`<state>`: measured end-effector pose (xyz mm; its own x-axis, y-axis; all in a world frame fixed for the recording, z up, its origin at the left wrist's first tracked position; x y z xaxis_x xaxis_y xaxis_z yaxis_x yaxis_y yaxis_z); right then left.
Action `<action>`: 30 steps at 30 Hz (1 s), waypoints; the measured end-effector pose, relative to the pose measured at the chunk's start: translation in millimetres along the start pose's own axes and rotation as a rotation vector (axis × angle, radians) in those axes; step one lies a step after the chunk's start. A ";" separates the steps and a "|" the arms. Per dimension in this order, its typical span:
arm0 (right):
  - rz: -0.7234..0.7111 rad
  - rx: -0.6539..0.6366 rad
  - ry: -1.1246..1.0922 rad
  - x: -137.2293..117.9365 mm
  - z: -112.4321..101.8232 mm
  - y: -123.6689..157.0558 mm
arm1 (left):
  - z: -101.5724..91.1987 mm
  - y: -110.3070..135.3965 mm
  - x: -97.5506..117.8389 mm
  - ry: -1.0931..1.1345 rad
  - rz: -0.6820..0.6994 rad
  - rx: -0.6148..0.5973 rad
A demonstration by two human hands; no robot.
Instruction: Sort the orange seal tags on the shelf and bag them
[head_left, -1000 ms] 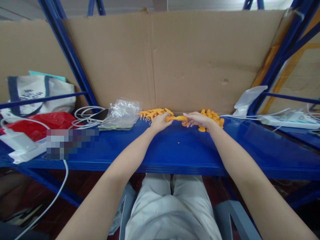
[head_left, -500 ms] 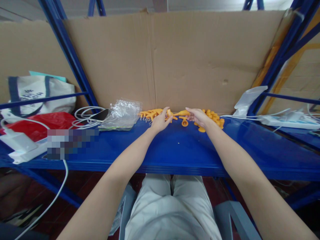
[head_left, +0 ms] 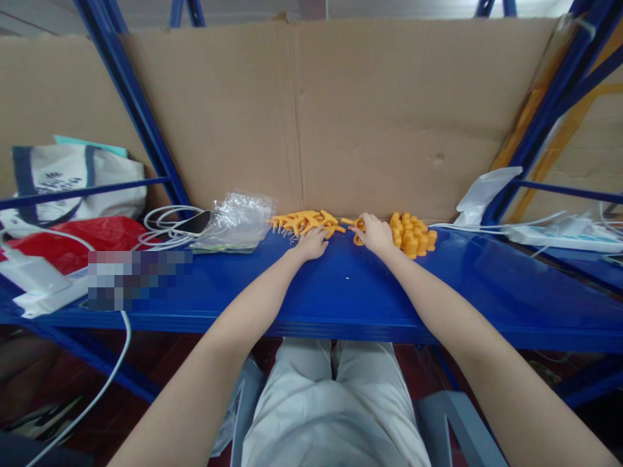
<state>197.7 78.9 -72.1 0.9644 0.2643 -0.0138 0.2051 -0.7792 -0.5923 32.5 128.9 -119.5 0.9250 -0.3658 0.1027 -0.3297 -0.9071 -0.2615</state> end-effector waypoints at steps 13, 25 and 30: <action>-0.075 -0.109 0.173 -17.4 6.5 2.1 | 0.0 6.2 6.9 0.080 -0.054 -0.050; -0.049 -0.246 0.042 -17.4 24.6 6.3 | -5.4 4.3 4.9 0.077 -0.055 0.057; -0.035 -0.274 0.017 -12.6 29.4 5.0 | -7.0 4.1 4.0 0.051 -0.060 0.057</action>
<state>181.6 88.4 -98.5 0.9580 0.2863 0.0174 0.2739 -0.8951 -0.3518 33.5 122.3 -113.5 0.9316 -0.3223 0.1682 -0.2611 -0.9150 -0.3076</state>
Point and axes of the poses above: each hand's wrist, its own y-axis away from the middle knuckle, its own z-axis out of the palm, x = y × z, the point moved 8 cm from there along -y, towards the middle knuckle, and after that the axes turned 10 degrees about -z, right-handed, at the moved point
